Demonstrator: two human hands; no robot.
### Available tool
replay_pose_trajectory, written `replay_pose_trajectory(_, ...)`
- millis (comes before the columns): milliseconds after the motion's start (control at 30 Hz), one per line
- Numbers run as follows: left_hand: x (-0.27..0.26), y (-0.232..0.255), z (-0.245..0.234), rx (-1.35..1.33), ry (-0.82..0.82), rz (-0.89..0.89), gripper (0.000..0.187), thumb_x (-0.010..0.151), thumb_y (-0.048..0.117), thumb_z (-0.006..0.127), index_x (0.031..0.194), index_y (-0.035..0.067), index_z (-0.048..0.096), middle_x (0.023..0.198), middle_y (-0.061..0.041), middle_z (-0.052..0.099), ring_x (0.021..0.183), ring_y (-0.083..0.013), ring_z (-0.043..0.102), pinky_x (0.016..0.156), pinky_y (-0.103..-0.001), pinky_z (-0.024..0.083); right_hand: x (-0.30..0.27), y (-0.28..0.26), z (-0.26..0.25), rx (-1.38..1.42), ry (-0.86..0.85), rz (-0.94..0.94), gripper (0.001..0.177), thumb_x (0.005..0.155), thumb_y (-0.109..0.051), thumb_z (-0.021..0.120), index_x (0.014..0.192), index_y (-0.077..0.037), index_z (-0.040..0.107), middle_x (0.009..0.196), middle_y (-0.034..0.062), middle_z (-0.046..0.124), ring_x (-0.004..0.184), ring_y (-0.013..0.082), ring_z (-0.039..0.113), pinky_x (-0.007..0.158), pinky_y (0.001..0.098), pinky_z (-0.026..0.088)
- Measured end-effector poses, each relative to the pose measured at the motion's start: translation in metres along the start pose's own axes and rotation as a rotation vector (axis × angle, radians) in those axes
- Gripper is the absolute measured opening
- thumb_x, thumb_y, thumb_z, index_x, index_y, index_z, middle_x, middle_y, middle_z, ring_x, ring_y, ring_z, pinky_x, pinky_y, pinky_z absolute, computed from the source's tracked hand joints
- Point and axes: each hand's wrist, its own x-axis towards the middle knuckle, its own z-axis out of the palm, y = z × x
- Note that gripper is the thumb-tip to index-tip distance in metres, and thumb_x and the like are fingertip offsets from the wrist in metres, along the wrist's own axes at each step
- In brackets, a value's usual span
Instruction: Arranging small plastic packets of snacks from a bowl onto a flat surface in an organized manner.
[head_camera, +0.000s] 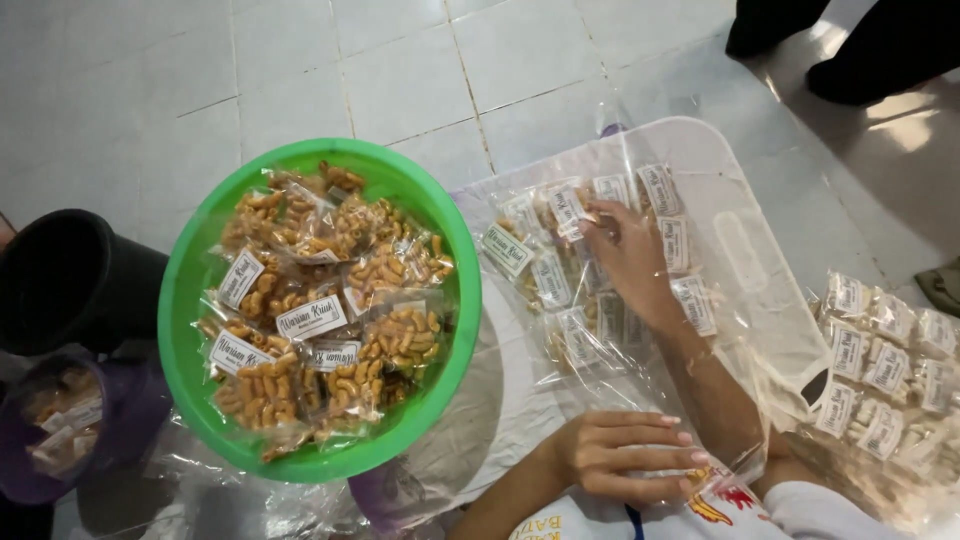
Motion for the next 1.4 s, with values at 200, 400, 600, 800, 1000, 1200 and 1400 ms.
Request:
replay_pose_trajectory(200, -0.001, 0.009, -0.005, -0.029, -0.077, -0.056, 0.015, 0.091, 0.004, 0.082, 0.104, 0.004, 0.075, 0.126, -0.012, 0.071, 0.117, -0.0314, 0.072, 0.108, -0.048, 0.061, 0.002, 0.006, 0.007, -0.008, -0.109, -0.086, 0.033, 0.096, -0.01, 0.066, 0.124, 0.006, 0.068, 0.069, 0.0055, 0.061, 0.052, 0.0107, 0.043, 0.045, 0.0259, 0.036)
replay_pose_trajectory(400, -0.015, 0.024, 0.006, 0.012, -0.042, -0.109, 0.014, 0.098, 0.011, 0.069, 0.108, 0.004, 0.075, 0.125, -0.014, 0.072, 0.118, -0.0326, 0.072, 0.109, -0.047, 0.06, -0.016, -0.017, 0.007, -0.306, 0.011, -0.089, 0.031, 0.094, -0.023, 0.07, 0.116, -0.001, 0.072, 0.091, 0.0132, 0.075, 0.071, 0.0243, 0.068, 0.069, 0.039, 0.056)
replay_pose_trajectory(600, -0.011, 0.024, 0.0, -0.005, -0.058, -0.16, 0.022, 0.101, 0.022, 0.066, 0.111, 0.005, 0.073, 0.125, -0.015, 0.073, 0.118, -0.0335, 0.073, 0.109, -0.048, 0.059, -0.008, -0.02, 0.011, -0.372, -0.039, 0.13, 0.034, 0.1, -0.035, 0.07, 0.081, -0.01, 0.058, 0.065, 0.0024, 0.056, 0.051, 0.0146, 0.049, 0.05, 0.0319, 0.046)
replay_pose_trajectory(800, -0.022, -0.005, -0.01, -0.165, -0.07, -0.31, 0.075, 0.1, 0.07, 0.035, 0.123, 0.008, 0.069, 0.137, -0.013, 0.065, 0.128, -0.0365, 0.067, 0.114, -0.055, 0.051, -0.02, 0.005, 0.012, -0.344, -0.164, 0.154, 0.035, 0.104, -0.033, 0.052, 0.12, -0.006, 0.068, 0.097, 0.0093, 0.07, 0.074, 0.0212, 0.065, 0.067, 0.0372, 0.054)
replay_pose_trajectory(1000, -0.008, -0.094, -0.048, 0.647, -0.111, -0.802, 0.058, 0.095, 0.012, 0.068, 0.142, -0.014, 0.046, 0.139, -0.044, 0.047, 0.134, -0.059, 0.041, 0.118, -0.064, 0.02, -0.064, 0.044, 0.003, -0.556, -0.105, -0.105, 0.038, 0.108, -0.028, 0.043, 0.143, -0.013, 0.047, 0.129, 0.0191, 0.064, 0.132, 0.0358, 0.055, 0.109, 0.0543, 0.043)
replay_pose_trajectory(1200, -0.027, -0.165, -0.05, 0.753, -0.24, -0.885, 0.065, 0.106, 0.055, 0.043, 0.159, 0.017, 0.038, 0.163, -0.023, 0.033, 0.153, -0.0456, 0.026, 0.118, -0.073, 0.015, -0.118, -0.019, -0.055, -0.595, -0.233, -0.374, 0.052, 0.102, -0.014, 0.049, 0.153, -0.009, 0.043, 0.148, 0.0282, 0.049, 0.14, 0.0433, 0.045, 0.11, 0.0574, 0.037)
replay_pose_trajectory(1400, -0.029, -0.192, -0.033, 0.785, -0.371, -0.805, 0.07, 0.104, 0.055, 0.044, 0.16, 0.013, 0.035, 0.169, -0.016, 0.019, 0.158, -0.0384, 0.013, 0.127, -0.058, 0.006, -0.175, 0.022, -0.14, 0.138, -0.685, -0.596, 0.037, 0.103, -0.024, 0.048, 0.137, -0.013, 0.06, 0.15, 0.0108, 0.057, 0.142, 0.0322, 0.054, 0.126, 0.0501, 0.035)
